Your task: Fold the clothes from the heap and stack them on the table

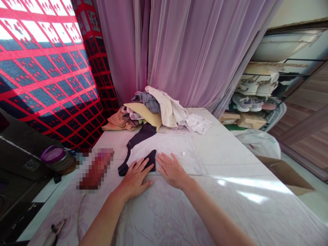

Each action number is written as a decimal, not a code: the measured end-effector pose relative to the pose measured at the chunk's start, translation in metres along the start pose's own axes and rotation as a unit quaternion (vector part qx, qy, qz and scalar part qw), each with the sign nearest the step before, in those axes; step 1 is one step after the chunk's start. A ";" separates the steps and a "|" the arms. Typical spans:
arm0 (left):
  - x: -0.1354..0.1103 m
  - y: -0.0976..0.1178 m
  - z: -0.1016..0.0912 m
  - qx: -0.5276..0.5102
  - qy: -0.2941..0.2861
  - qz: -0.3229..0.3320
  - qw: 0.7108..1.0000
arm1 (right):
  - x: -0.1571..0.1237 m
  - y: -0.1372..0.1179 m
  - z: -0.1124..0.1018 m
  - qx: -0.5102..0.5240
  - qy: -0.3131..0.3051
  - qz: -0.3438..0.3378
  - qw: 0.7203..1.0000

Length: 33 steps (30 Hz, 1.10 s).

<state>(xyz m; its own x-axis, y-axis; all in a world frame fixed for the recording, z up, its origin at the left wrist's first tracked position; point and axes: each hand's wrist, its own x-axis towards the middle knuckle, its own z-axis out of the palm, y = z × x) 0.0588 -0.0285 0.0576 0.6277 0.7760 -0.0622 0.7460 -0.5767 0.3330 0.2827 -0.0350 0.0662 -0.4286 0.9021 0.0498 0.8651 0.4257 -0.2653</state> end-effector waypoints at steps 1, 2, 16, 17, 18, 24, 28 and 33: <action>0.000 0.000 0.000 -0.001 -0.001 0.000 1.000 | -0.007 0.004 0.000 -0.005 -0.007 0.011 1.000; 0.001 -0.001 0.000 -0.005 0.000 0.001 1.000 | -0.013 0.009 0.000 -0.010 -0.010 0.027 1.000; 0.029 0.002 -0.008 -0.073 0.105 -0.050 0.991 | -0.062 0.046 -0.001 -0.034 0.035 0.128 0.991; 0.035 0.006 -0.007 -0.069 0.122 -0.050 0.989 | -0.061 0.047 -0.001 -0.035 0.048 0.137 0.989; 0.041 0.010 -0.005 -0.063 0.133 -0.048 0.988 | -0.060 0.048 -0.002 -0.037 0.061 0.150 0.986; 0.060 0.019 0.012 0.017 0.102 -0.073 0.992 | -0.058 0.059 0.004 -0.047 0.047 0.206 0.976; 0.058 0.017 0.016 0.031 0.097 -0.083 0.991 | -0.058 0.059 0.007 -0.052 0.047 0.228 0.971; 0.057 0.023 0.010 0.040 0.084 -0.095 0.991 | -0.058 0.056 0.006 -0.055 0.060 0.243 0.966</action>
<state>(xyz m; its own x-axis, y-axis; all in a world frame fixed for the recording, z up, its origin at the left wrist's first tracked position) 0.1137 -0.0001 0.0524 0.4338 0.8999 0.0438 0.8663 -0.4300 0.2540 0.3544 -0.0640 0.0422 0.0638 0.9962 0.0591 0.9821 -0.0521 -0.1811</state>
